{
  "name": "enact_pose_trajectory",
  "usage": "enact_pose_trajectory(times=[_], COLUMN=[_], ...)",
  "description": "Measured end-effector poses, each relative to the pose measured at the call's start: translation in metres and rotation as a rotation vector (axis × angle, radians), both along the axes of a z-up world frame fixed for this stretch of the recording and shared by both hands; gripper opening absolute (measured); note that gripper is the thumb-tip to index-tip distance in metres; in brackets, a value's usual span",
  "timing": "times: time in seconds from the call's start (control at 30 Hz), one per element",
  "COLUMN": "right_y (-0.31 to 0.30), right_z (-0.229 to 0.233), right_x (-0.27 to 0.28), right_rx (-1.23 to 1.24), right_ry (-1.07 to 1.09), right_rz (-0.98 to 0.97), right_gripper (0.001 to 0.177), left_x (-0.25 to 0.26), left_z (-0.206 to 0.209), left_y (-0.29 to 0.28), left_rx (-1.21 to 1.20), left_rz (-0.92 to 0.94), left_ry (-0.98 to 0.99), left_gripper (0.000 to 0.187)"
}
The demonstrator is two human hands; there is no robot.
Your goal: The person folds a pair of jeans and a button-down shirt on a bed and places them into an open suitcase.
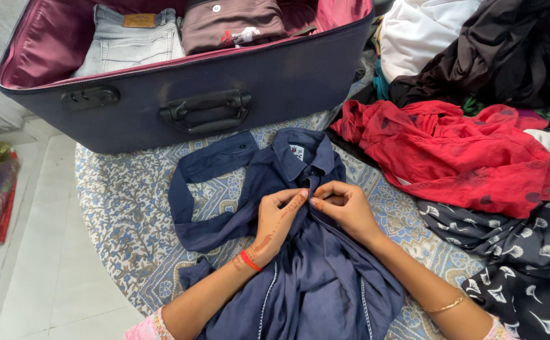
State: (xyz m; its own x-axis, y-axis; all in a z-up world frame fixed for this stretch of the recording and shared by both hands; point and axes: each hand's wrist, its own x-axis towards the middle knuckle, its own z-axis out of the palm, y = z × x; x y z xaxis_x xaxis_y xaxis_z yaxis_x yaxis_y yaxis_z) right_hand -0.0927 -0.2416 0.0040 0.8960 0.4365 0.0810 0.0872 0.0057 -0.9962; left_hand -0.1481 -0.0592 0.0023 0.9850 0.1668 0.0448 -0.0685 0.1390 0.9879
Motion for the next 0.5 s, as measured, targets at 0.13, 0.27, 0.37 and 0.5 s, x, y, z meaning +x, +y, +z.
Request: enact_pose_trajectory(times=[0.13,0.27,0.37,0.5], right_y=[0.009,0.016,0.018,0.018], right_z=[0.007,0.021,0.029,0.028], right_x=[-0.017,-0.025,-0.029,-0.030], right_rx=[-0.182,-0.214,-0.251,-0.252], right_ry=[-0.132,-0.201,-0.258,-0.359], right_rz=[-0.152,-0.180,-0.184,-0.191], right_gripper=[0.016,0.020,0.021,0.018], left_x=[0.003,0.006,0.008,0.010], left_z=[-0.001,-0.010,-0.015,-0.021], left_y=[0.001,-0.001,0.000,0.002], left_rx=[0.026,-0.106,-0.113,-0.146], left_rz=[-0.001,0.015,0.006,0.000], left_ry=[0.022,0.052,0.043,0.031], left_gripper=[0.028,0.029,0.030,0.026])
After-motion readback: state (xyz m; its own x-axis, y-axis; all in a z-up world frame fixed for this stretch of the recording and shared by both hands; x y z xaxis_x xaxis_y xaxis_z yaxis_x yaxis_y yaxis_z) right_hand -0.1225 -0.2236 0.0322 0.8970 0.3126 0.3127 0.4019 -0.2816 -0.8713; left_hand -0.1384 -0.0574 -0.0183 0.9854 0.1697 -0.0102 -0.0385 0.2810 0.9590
